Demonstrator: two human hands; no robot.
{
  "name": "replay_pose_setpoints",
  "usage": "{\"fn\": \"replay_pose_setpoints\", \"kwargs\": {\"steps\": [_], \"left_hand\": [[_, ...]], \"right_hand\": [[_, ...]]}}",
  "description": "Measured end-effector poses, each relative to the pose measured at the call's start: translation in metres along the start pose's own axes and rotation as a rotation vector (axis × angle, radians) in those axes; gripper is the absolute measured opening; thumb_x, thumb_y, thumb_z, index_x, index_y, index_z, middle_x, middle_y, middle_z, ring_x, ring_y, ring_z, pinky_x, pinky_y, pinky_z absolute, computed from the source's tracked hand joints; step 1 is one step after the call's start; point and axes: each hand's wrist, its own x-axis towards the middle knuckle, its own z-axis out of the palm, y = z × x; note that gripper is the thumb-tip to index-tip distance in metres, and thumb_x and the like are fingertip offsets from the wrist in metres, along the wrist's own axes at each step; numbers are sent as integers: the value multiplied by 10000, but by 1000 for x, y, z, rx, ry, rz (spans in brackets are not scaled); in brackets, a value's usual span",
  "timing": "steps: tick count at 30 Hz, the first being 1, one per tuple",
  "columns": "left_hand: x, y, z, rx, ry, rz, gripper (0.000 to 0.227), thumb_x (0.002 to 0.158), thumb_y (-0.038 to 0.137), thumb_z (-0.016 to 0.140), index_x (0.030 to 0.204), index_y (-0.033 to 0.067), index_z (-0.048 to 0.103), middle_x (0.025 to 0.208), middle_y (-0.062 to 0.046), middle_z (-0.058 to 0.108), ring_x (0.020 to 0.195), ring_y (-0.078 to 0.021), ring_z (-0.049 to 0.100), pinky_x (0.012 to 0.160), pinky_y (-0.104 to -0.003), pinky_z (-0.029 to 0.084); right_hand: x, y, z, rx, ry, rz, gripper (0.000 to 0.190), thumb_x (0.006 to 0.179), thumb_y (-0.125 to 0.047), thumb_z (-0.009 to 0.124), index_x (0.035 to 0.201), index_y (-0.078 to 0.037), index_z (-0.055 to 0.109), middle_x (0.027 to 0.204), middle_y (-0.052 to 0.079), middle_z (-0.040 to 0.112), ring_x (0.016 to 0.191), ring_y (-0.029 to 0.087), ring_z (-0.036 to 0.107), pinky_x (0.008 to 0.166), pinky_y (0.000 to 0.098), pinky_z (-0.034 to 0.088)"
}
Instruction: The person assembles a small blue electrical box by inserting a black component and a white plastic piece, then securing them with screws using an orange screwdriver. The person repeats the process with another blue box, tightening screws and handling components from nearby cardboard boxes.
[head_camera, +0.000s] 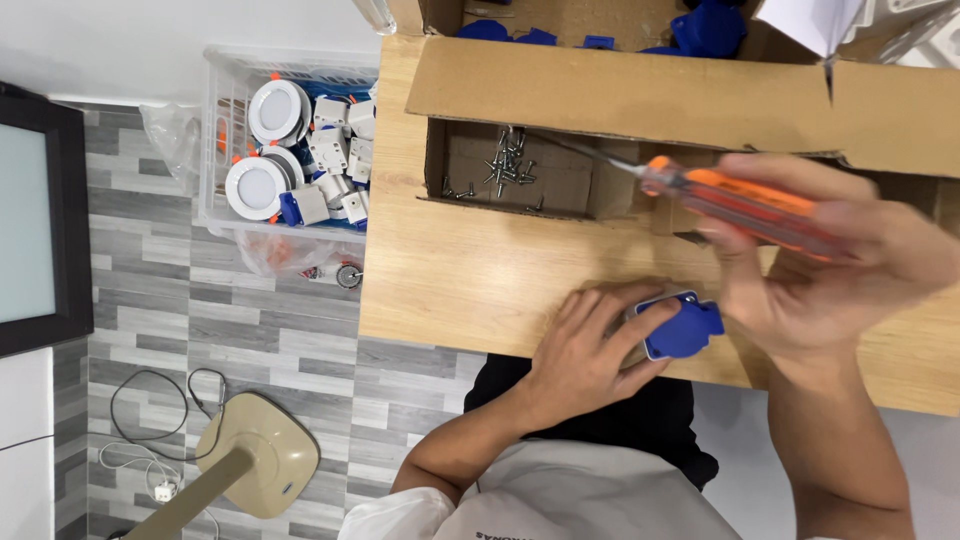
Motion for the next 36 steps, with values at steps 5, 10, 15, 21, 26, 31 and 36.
{"fn": "replay_pose_setpoints", "kwargs": {"steps": [5,10,15,21,26,31,36], "left_hand": [[3,6,-1,23,20,6,558,1103,428,754,1519,139,522,1459,-134,678,1203,-311,702,993,-428,549],[8,19,-6,-68,83,-32,697,964,502,835,1455,79,577,1451,-126,672,1289,-308,721,1089,-451,580],[-2,27,-11,-102,111,-10,803,943,556,813,1509,72,514,1483,-153,636,1345,-337,676,1151,-499,586],[-15,27,-8,-328,245,-104,704,951,441,824,1476,59,553,1482,-167,613,1411,-327,618,1245,-474,537],[-21,42,-29,-375,423,-142,412,1059,297,730,1372,53,620,1382,-167,661,1266,-264,669,1016,-338,595],[-38,38,-41,-456,478,-169,362,1093,160,691,1416,23,602,1434,-190,632,1225,-274,728,1002,-320,621],[-57,48,-42,-561,428,-164,318,1147,157,627,1438,33,597,1439,-220,648,1141,-305,785,851,-312,732]], "right_hand": [[-13,-14,-12,40,187,-328,542,1085,121,678,1309,-59,217,1179,513,603,889,551,735,770,517,619],[-52,19,-29,104,219,-355,614,1048,184,654,1380,-78,210,1170,451,592,939,478,738,743,469,622],[-62,-16,-32,121,227,-464,587,1038,128,685,1371,-139,282,1137,503,606,940,536,747,758,526,661],[-81,-32,-48,133,277,-483,492,1066,106,642,1293,-119,267,1147,489,593,890,594,747,752,630,683],[-111,-46,-59,132,412,-421,532,1012,132,666,1223,-61,217,1013,409,542,854,534,717,744,636,688],[-149,-57,-69,160,476,-279,491,1052,18,670,1228,-82,223,1126,171,407,897,473,718,758,597,689],[-181,-58,-73,270,422,-138,463,1053,-123,630,1238,-150,207,977,332,556,847,414,686,731,650,702]]}}
